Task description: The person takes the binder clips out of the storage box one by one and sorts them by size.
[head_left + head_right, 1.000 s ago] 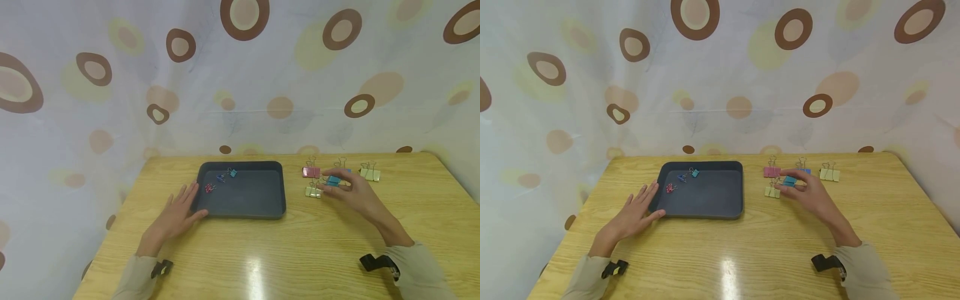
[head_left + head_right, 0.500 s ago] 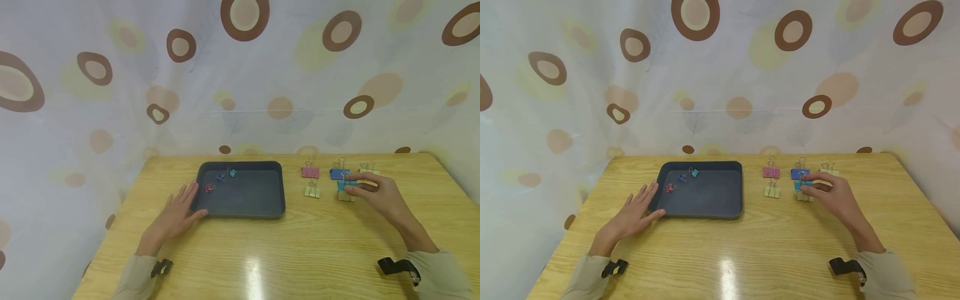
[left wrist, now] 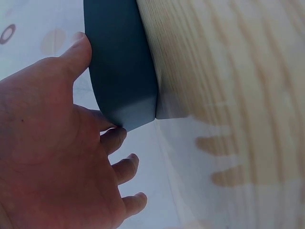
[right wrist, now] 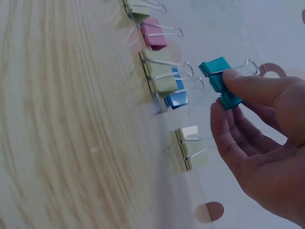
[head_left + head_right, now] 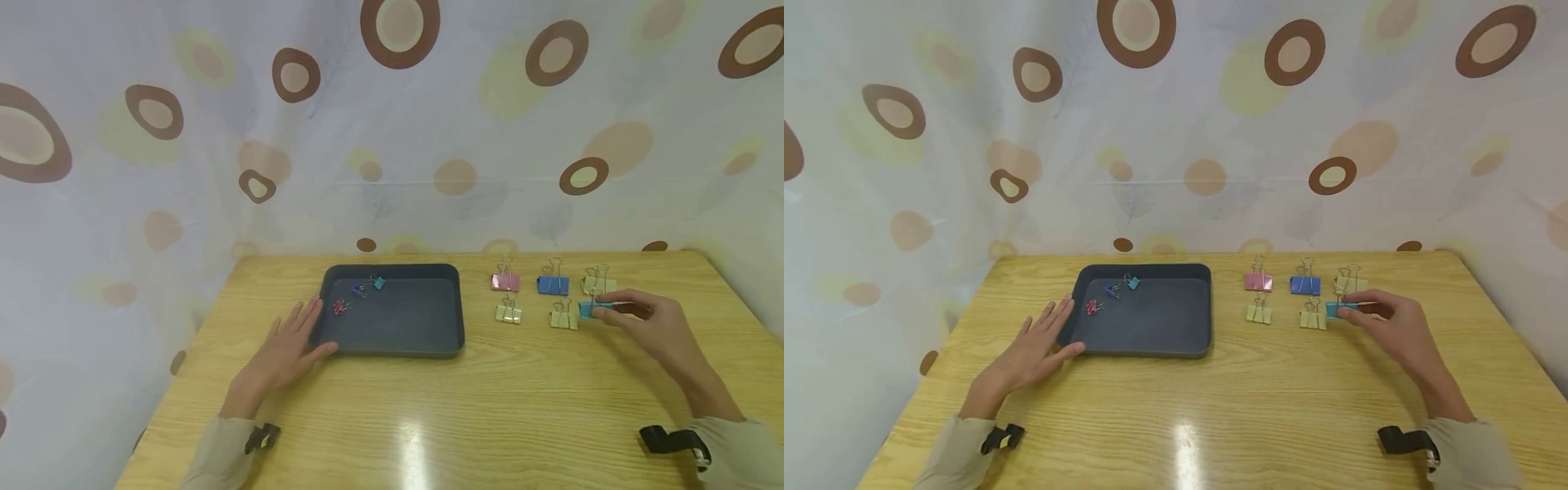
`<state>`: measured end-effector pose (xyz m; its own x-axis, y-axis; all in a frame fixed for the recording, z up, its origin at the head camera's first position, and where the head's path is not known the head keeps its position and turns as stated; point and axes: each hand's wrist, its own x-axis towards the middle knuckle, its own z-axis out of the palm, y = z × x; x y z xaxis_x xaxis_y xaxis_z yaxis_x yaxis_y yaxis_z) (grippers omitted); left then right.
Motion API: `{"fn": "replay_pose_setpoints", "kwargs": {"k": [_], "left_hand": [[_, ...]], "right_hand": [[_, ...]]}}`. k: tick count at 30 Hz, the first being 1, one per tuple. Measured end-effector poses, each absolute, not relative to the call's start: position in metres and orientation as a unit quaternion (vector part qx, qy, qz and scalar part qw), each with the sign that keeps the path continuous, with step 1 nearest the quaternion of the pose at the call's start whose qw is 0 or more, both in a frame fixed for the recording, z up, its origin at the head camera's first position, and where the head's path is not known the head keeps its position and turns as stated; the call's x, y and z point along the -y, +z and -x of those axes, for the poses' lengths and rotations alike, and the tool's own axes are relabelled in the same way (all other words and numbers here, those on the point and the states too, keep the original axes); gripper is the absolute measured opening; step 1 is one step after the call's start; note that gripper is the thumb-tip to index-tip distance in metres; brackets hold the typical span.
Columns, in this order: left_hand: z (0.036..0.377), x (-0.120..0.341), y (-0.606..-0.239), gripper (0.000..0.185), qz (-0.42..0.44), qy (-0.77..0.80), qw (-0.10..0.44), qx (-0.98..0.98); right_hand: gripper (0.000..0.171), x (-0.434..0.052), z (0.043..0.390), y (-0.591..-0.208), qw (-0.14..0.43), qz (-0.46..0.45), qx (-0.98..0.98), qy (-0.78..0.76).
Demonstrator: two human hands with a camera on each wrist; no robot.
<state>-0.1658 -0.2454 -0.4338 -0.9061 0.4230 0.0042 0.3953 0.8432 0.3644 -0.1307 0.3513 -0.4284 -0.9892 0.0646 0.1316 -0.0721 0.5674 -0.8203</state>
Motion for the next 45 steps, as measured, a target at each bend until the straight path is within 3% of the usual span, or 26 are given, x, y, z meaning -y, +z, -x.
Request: {"fn": "replay_pose_setpoints", "kwargs": {"k": [4, 19, 27, 41, 45], "left_hand": [[0.166, 0.246, -0.438, 0.089, -0.216, 0.18, 0.039, -0.959], [0.162, 0.244, -0.434, 0.089, -0.208, 0.178, 0.051, -0.961], [0.164, 0.244, -0.434, 0.09, -0.221, 0.185, 0.036, -0.957], [0.17, 0.242, -0.434, 0.09, -0.224, 0.19, 0.036, -0.955], [0.169, 0.242, -0.432, 0.089, -0.218, 0.19, 0.041, -0.956]], "right_hand": [[0.035, -0.364, 0.127, -0.432, 0.045, 0.004, 0.881, 0.472], [0.041, -0.378, 0.131, -0.447, 0.043, 0.024, 0.914, 0.402], [0.036, -0.383, 0.132, -0.45, 0.043, 0.016, 0.928, 0.369], [0.044, -0.388, 0.13, -0.441, 0.022, -0.001, 0.92, 0.392], [0.044, -0.388, 0.129, -0.432, 0.044, -0.017, 0.918, 0.394]]}}
